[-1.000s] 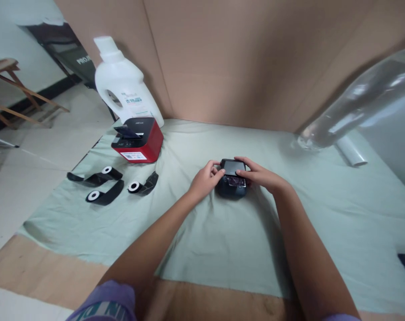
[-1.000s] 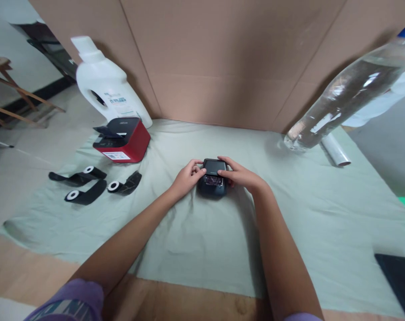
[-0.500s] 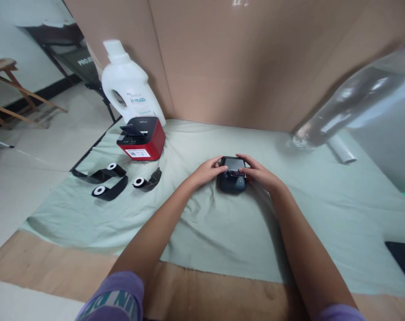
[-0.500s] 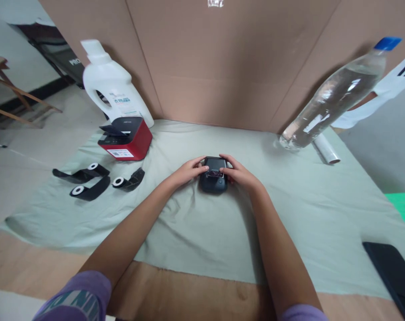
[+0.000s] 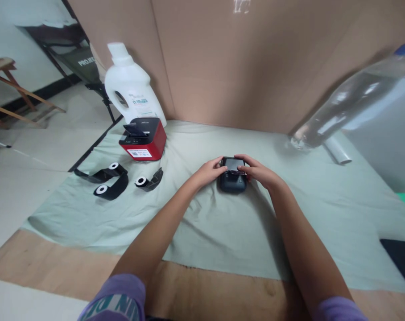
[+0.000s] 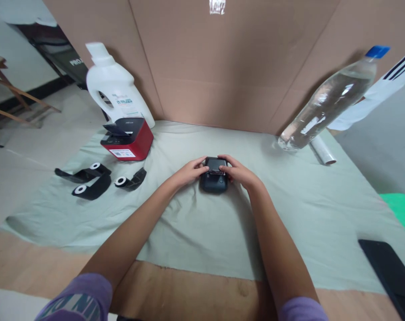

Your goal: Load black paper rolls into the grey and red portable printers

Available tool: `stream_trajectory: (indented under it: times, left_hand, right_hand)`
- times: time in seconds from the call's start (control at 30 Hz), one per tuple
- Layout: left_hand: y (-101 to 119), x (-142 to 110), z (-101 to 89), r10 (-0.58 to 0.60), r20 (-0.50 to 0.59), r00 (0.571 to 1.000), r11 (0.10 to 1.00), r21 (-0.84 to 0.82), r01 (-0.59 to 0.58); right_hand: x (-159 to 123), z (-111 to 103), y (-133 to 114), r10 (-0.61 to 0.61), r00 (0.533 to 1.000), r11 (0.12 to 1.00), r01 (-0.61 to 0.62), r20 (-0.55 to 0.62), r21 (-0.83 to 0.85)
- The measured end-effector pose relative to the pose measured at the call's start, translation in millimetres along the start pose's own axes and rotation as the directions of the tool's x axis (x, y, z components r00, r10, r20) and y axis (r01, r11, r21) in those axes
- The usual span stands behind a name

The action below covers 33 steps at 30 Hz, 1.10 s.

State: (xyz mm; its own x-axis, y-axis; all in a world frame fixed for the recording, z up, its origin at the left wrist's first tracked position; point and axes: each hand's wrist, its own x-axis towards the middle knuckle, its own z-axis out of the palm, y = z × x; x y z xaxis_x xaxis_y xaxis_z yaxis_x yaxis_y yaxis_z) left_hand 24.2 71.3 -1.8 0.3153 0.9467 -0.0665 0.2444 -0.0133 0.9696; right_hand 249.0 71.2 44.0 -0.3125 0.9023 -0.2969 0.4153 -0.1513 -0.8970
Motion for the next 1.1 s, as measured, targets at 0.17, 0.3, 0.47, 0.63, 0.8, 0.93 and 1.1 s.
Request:
stream_trajectory:
  times: [0.17, 0.3, 0.47, 0.63, 0.8, 0.93, 1.1]
  left_hand:
    - [0, -1, -5.2, 0.01, 0.054, 0.998, 1.0, -0.03, -0.008]
    - [-2, -3, -7.3, -0.014, 0.054, 0.998, 0.999, -0.048, 0.016]
    - [-7, -17, 7.8, 0.119, -0.146, 0.982, 0.946, 0.319, -0.067]
    - [-3, -40, 22.8, 0.175, -0.088, 0.981, 0.788, 0.609, -0.086]
    - [1, -81, 39.4, 0.21, -0.037, 0.977, 0.587, 0.804, -0.095]
    - [-4, -130, 49.6, 0.174, 0.192, 0.966, 0.471, 0.845, -0.253]
    - [-9, -189, 48.2, 0.106, 0.332, 0.937, 0.462, 0.818, -0.342]
  right_hand:
    - [0, 1, 6, -0.052, 0.997, 0.998, 0.053, -0.05, 0.032]
    - [-1, 9, -2, -0.073, 0.981, 0.971, 0.029, -0.181, -0.236]
    - [-16, 43, -39, -0.082, 0.968, 0.722, -0.107, -0.238, -0.684]
    - [-27, 79, -54, 0.006, 0.943, 0.637, -0.261, -0.334, -0.725]
    - [-42, 71, -46, -0.037, 0.945, 0.611, -0.236, -0.325, -0.756]
    - [-62, -5, -19, -0.069, 0.92, 0.589, -0.275, -0.386, -0.76]
    - [-86, -141, 44, -0.036, 0.781, 0.52, -0.519, -0.624, -0.679]
